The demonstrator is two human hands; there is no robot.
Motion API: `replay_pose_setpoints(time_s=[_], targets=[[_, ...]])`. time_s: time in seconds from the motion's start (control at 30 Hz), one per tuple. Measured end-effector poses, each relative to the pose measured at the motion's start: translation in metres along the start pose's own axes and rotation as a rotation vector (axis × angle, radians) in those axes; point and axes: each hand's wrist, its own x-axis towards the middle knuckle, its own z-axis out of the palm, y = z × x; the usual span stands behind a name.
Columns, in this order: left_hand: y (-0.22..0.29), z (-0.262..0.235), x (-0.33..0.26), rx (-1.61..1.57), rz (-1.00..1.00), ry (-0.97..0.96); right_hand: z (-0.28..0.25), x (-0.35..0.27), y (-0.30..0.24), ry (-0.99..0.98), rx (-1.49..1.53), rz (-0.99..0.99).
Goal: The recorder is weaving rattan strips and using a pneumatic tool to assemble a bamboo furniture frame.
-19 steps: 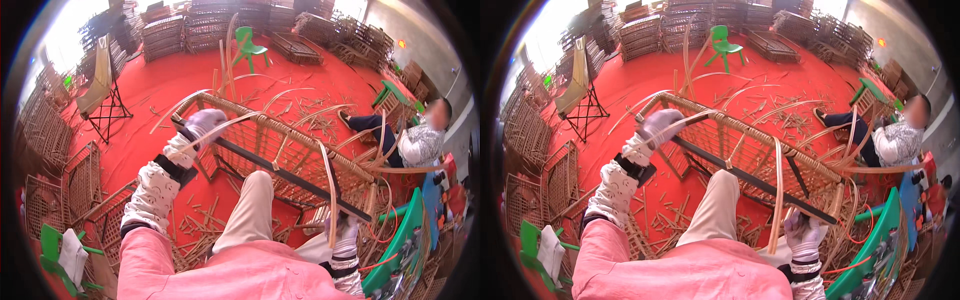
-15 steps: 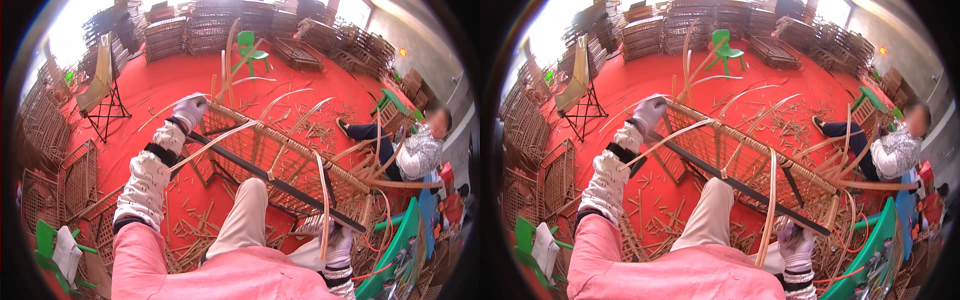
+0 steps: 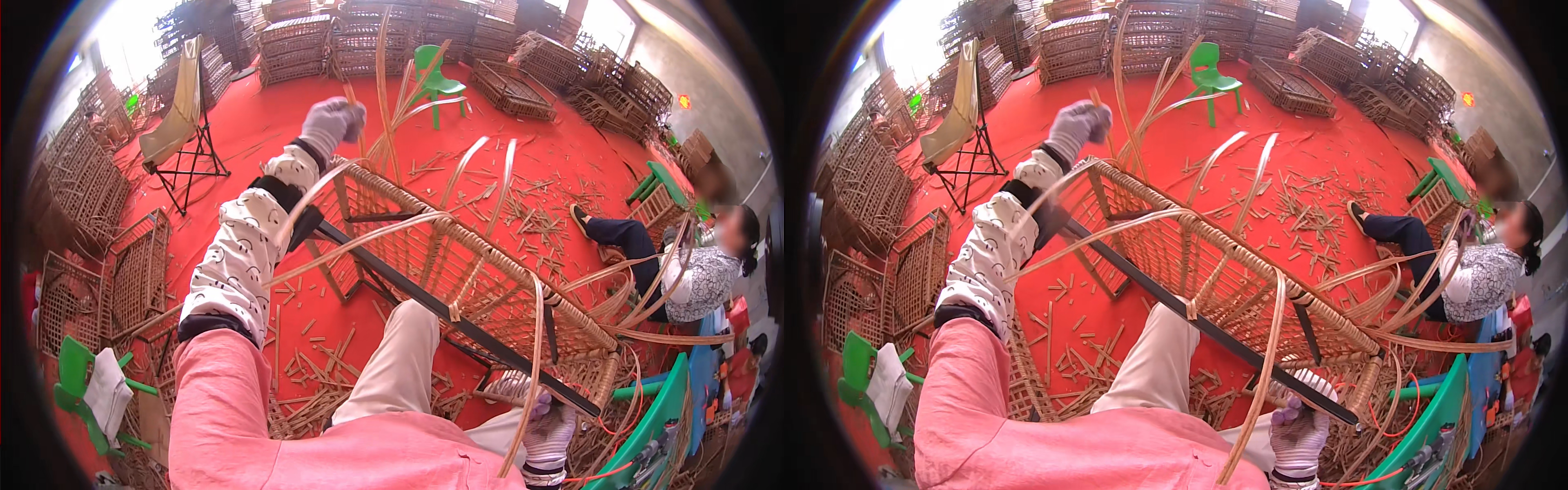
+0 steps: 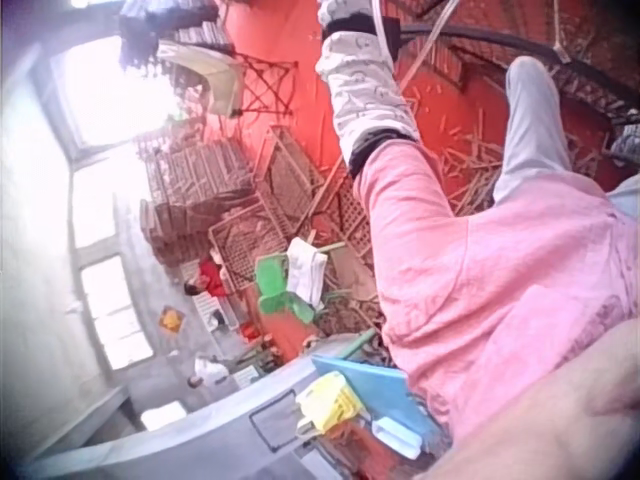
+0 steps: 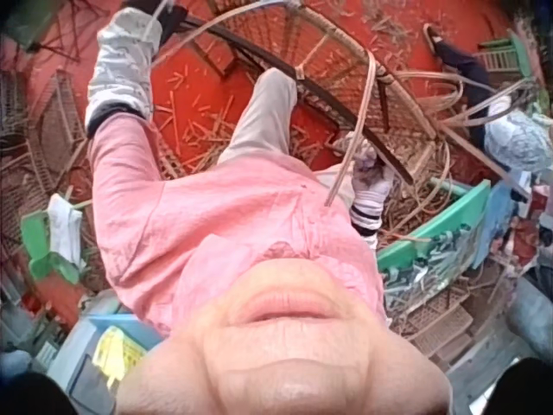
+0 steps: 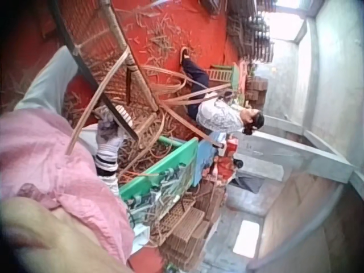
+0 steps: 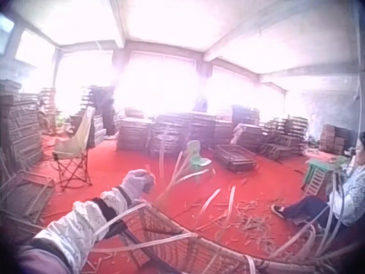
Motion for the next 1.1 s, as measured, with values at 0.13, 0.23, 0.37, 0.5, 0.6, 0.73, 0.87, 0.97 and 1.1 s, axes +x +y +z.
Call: replay_pose_setpoints(time_s=[0.13, 0.23, 0.37, 0.5, 0.6, 0.73, 0.87, 0.97, 1.1], targets=[[0.061, -0.004, 0.009, -0.059, 0.265, 0.111, 0.007, -0.003, 0.004, -0.026, 0.019, -0.045], [0.082, -0.002, 0.021, -0.125, 0.34, 0.019, -0.023, 0.009, 0.002, 0.051, 0.035, -0.063], [0.016, -0.049, 0.04, -0.152, 0.249, -0.096, -0.057, 0.025, 0.002, 0.051, 0.07, -0.044], [-0.016, -0.034, 0.031, 0.555, -0.25, -0.176, -0.043, 0.017, 0.001, 0.107, 0.067, -0.033], [-0.032, -0.032, 0.024, 0.663, -0.232, -0.518, -0.022, 0.01, 0.002, 0.116, 0.048, -0.023], [-0.027, -0.025, 0.017, 0.554, -0.193, -0.657, 0.0, -0.001, 0.003, -0.009, 0.034, 0.035], [-0.018, -0.012, 0.004, 0.449, -0.271, -0.498, -0.016, 0.005, 0.002, 0.045, 0.049, -0.021], [-0.033, -0.031, 0.011, 0.509, -0.178, -0.309, -0.021, 0.005, 0.004, 0.062, 0.076, 0.0], [-0.045, -0.054, 0.006, 0.252, -0.169, -0.15, -0.025, 0.01, 0.0, 0.04, 0.008, -0.031]])
